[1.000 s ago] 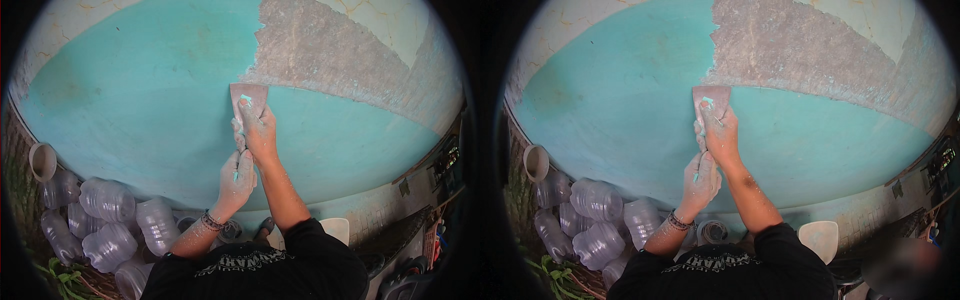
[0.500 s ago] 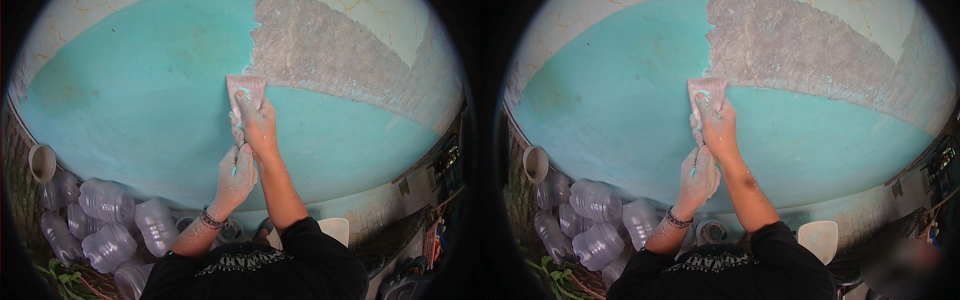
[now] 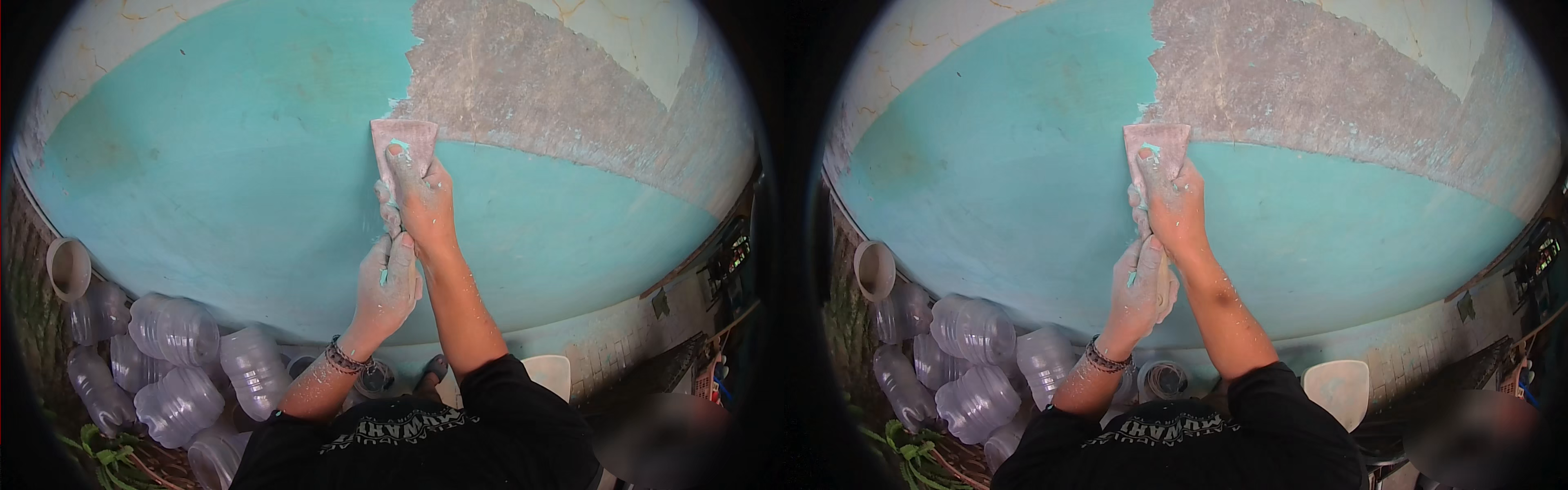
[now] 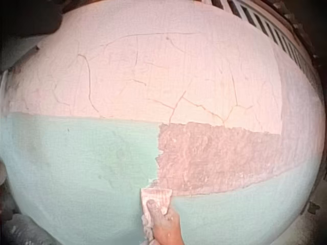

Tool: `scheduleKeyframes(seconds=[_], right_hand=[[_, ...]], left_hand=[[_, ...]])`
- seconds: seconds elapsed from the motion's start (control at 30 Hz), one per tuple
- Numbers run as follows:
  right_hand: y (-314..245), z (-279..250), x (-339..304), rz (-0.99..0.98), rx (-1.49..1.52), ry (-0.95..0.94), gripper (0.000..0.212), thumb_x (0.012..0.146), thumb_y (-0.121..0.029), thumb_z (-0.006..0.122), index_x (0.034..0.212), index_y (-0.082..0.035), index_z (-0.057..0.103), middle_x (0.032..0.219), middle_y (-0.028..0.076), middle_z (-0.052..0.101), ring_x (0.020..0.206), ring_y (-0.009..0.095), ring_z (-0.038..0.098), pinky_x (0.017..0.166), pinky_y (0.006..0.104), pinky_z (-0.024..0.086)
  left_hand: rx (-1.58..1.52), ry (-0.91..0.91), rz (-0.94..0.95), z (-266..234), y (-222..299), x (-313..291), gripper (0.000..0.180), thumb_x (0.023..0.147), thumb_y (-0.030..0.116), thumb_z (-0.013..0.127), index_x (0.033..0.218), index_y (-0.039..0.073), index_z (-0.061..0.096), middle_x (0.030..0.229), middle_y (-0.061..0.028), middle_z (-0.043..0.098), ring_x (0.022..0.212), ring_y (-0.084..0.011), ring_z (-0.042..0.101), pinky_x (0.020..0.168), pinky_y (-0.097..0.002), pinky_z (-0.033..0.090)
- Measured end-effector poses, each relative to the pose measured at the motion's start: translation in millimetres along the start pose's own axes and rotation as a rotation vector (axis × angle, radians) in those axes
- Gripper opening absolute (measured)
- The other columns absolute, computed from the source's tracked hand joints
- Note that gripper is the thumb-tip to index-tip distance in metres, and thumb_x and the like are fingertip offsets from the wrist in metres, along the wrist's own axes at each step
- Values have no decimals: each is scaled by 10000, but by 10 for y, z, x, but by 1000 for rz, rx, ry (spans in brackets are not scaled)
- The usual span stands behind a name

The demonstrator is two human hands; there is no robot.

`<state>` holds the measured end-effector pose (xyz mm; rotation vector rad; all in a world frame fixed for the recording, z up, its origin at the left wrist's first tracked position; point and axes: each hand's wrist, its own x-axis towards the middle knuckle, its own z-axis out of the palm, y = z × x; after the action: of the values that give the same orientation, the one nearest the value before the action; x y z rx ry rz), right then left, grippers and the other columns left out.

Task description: The person scrapes paint off a wall using a putty knife.

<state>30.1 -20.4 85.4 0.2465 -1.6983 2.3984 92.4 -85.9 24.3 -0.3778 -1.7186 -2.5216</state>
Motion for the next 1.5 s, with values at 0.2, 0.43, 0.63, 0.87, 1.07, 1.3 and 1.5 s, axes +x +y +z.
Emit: scheduleKeyframes(seconds=[0.2, 0.43, 0.63, 0.87, 1.07, 1.3, 1.5], right_hand=[[-71, 16, 16, -76, 46, -5, 306, 931, -337, 624, 983, -52, 524, 639, 30, 533, 445, 81, 435, 382, 229, 334], [-101, 44, 28, -72, 2, 10, 271, 929, -300, 619, 986, -53, 522, 651, 25, 520, 477, 79, 456, 391, 222, 339], [-136, 70, 12, -64, 19, 18, 279, 922, -302, 622, 997, -53, 521, 680, 22, 523, 510, 78, 467, 400, 225, 347], [-259, 120, 109, -198, 34, -35, 286, 919, -329, 623, 970, -65, 527, 641, 27, 519, 449, 73, 419, 388, 216, 315], [-216, 87, 82, -7, -24, 44, 277, 921, -319, 620, 975, -66, 520, 639, 34, 522, 435, 75, 417, 375, 221, 313], [-261, 105, 95, -135, -7, 28, 263, 925, -307, 614, 943, -58, 530, 638, 32, 523, 440, 76, 424, 379, 228, 327], [-345, 130, 126, -160, 7, -22, 258, 923, -297, 615, 945, -53, 534, 653, 35, 530, 465, 80, 448, 389, 224, 338]], left_hand=[[10, -43, -15, 4, 57, 18, 327, 1031, 302, 453, 913, 2, 505, 661, -6, 497, 480, -59, 471, 442, -228, 372], [-57, -47, 62, 15, 81, 10, 322, 1037, 304, 435, 911, 14, 494, 694, -1, 509, 478, -51, 465, 430, -222, 362], [-8, -20, -120, 33, 142, 15, 329, 1037, 316, 434, 910, 19, 498, 661, -1, 508, 468, -52, 469, 417, -215, 351], [25, -86, 58, 56, 255, 129, 462, 1023, 452, 408, 1073, 9, 527, 584, -52, 515, 360, -85, 417, 291, -218, 277], [-25, -33, -21, 60, 224, 73, 433, 1022, 451, 414, 1020, 29, 514, 555, -51, 504, 338, -83, 386, 298, -215, 278], [-29, -68, 6, 85, 228, 107, 422, 1025, 437, 414, 1024, 25, 505, 550, -52, 497, 335, -82, 381, 297, -213, 275], [-13, -82, 22, 118, 300, 138, 427, 1023, 434, 415, 1078, 24, 522, 552, -44, 494, 337, -85, 378, 295, -220, 270]])
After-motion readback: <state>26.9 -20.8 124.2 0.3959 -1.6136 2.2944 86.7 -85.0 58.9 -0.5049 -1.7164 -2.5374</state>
